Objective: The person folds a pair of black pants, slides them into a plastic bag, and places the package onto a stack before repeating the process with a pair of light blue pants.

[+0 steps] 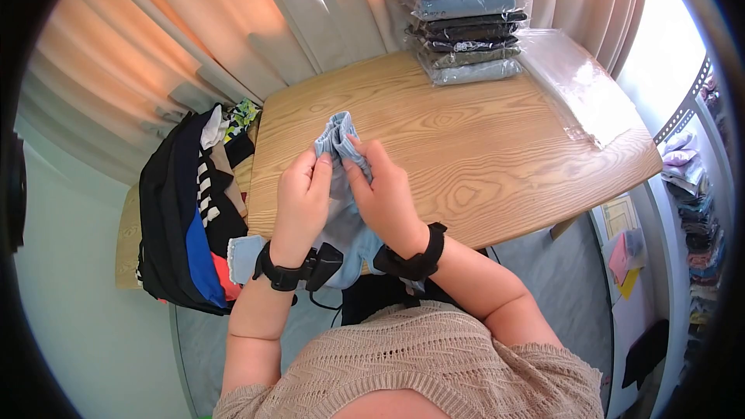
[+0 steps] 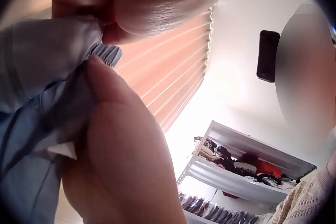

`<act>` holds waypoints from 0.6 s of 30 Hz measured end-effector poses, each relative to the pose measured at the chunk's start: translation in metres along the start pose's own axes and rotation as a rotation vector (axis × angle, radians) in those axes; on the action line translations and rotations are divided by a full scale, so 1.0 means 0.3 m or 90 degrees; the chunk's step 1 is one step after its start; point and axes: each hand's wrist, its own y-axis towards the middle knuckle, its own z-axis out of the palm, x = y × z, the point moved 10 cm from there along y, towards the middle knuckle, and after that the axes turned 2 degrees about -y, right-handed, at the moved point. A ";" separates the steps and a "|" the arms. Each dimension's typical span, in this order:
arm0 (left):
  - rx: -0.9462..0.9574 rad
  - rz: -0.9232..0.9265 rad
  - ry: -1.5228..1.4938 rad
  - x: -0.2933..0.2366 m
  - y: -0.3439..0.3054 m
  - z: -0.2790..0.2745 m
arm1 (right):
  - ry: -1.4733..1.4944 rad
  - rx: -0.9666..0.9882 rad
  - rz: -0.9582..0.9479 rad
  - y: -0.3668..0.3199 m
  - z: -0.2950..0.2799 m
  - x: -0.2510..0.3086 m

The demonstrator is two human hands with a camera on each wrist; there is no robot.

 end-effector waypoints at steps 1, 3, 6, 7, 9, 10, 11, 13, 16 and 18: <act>0.001 0.000 0.000 -0.006 -0.006 0.003 | -0.027 0.002 -0.027 -0.003 0.004 0.017; 0.047 0.016 -0.023 -0.037 -0.022 0.029 | -0.054 0.004 -0.053 -0.010 0.005 0.036; 0.079 0.105 -0.091 -0.105 -0.067 0.062 | -0.096 0.021 -0.082 -0.024 0.006 0.051; 0.079 0.105 -0.091 -0.096 -0.074 0.060 | -0.062 0.024 -0.076 -0.030 0.003 0.046; 0.114 0.195 0.061 -0.109 -0.099 0.078 | -0.028 0.029 -0.068 -0.038 0.001 0.034; 0.165 0.137 -0.031 -0.123 -0.105 0.084 | -0.008 0.006 -0.048 -0.037 -0.011 0.018; 0.165 0.136 -0.031 -0.132 -0.105 0.068 | 0.012 -0.018 -0.028 -0.035 -0.024 0.008; 0.238 0.095 0.049 -0.106 -0.099 0.064 | 0.048 -0.004 0.044 -0.019 -0.052 -0.018; 0.089 0.016 -0.071 -0.050 -0.002 -0.074 | 0.324 0.042 0.167 0.002 -0.063 -0.028; -0.006 0.034 -0.010 -0.063 0.045 -0.137 | 0.397 0.058 0.177 0.008 -0.075 0.010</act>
